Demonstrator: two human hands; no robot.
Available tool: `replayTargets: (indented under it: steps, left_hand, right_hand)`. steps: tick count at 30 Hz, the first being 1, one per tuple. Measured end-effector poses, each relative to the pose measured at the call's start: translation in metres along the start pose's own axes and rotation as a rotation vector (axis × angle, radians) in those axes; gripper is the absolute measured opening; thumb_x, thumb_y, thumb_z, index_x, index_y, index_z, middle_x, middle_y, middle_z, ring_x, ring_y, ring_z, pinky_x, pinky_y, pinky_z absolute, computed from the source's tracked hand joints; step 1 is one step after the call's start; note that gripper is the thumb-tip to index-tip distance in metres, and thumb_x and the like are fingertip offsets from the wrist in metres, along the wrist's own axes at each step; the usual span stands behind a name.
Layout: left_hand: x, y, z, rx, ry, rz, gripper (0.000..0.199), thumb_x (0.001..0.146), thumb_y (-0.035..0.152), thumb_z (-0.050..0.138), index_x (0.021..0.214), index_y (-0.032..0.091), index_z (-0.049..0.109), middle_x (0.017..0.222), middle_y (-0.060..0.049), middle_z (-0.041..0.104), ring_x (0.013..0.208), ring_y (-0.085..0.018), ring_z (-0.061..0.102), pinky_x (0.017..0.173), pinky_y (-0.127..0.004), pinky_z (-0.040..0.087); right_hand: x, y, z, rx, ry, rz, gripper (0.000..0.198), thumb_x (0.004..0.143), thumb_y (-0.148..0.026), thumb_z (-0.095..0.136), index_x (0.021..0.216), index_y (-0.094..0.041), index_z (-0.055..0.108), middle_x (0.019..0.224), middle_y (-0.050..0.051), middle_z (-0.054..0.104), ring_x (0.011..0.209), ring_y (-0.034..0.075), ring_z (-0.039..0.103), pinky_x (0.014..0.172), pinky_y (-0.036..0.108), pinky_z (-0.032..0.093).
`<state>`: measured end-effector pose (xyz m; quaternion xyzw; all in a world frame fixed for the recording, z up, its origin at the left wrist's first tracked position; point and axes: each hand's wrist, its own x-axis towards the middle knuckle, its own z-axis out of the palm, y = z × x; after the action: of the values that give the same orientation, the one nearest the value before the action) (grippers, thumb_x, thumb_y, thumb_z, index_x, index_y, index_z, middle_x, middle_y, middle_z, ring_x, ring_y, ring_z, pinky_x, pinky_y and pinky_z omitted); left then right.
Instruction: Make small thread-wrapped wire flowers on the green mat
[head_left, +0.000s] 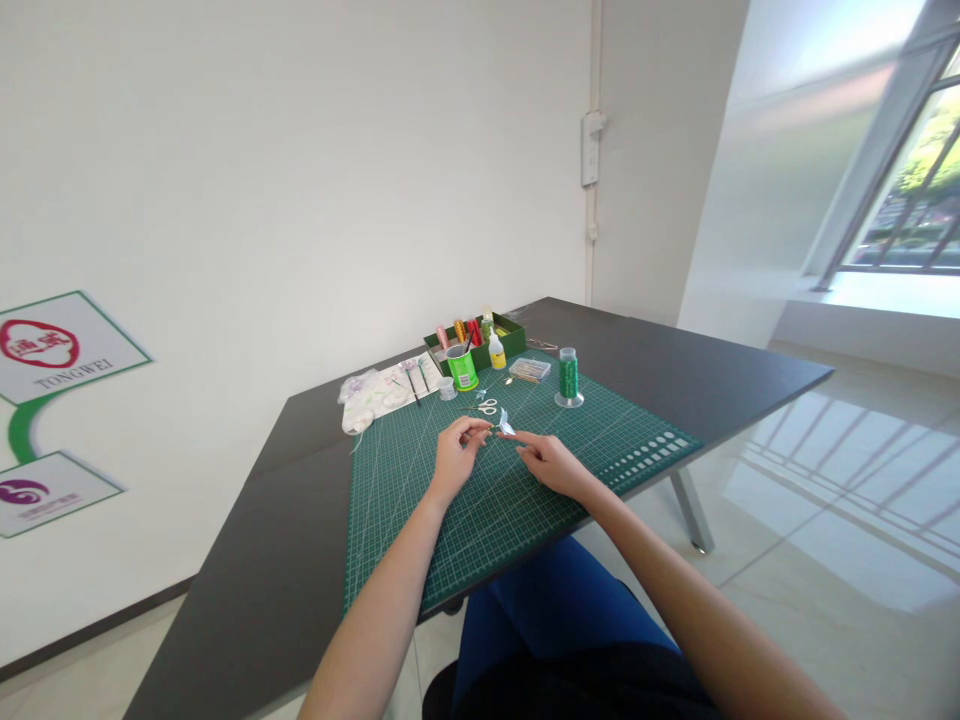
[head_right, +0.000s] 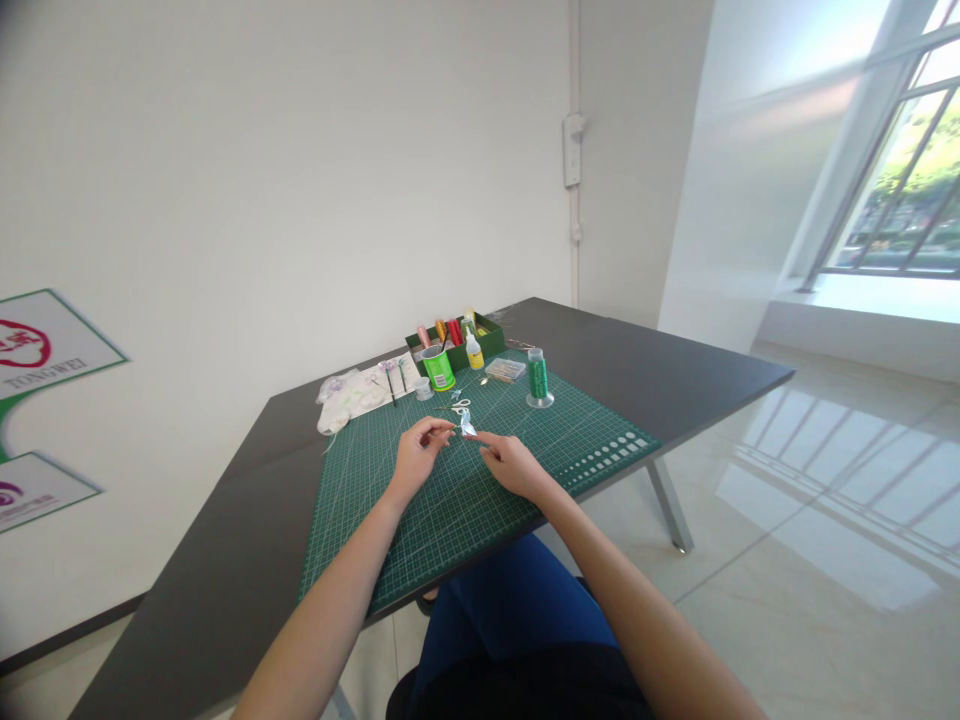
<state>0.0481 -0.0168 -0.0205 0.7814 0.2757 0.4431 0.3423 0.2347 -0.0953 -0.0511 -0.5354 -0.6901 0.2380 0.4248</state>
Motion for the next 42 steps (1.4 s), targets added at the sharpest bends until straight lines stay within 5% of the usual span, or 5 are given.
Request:
replayTargets:
  steps: [27, 42]
  left_hand:
    - [0.002, -0.009, 0.0, -0.077, 0.029, -0.093, 0.016, 0.083, 0.021, 0.061, 0.092, 0.016, 0.074, 0.089, -0.007, 0.07, 0.071, -0.014, 0.066, 0.053, -0.02, 0.047]
    - [0.007, -0.016, -0.007, -0.135, 0.196, -0.169, 0.022, 0.078, 0.027, 0.064, 0.095, 0.014, 0.071, 0.082, -0.007, 0.073, 0.063, -0.013, 0.063, 0.049, -0.02, 0.045]
  right_hand:
    - [-0.001, -0.004, 0.0, 0.035, -0.046, -0.044, 0.04, 0.09, -0.021, 0.044, 0.121, -0.014, 0.069, 0.049, -0.007, 0.035, 0.046, 0.01, 0.029, 0.049, 0.022, 0.025]
    - [-0.001, -0.006, 0.0, -0.034, -0.041, -0.045, 0.033, 0.094, -0.028, 0.046, 0.109, -0.014, 0.072, 0.048, -0.007, 0.034, 0.045, 0.011, 0.029, 0.05, 0.024, 0.023]
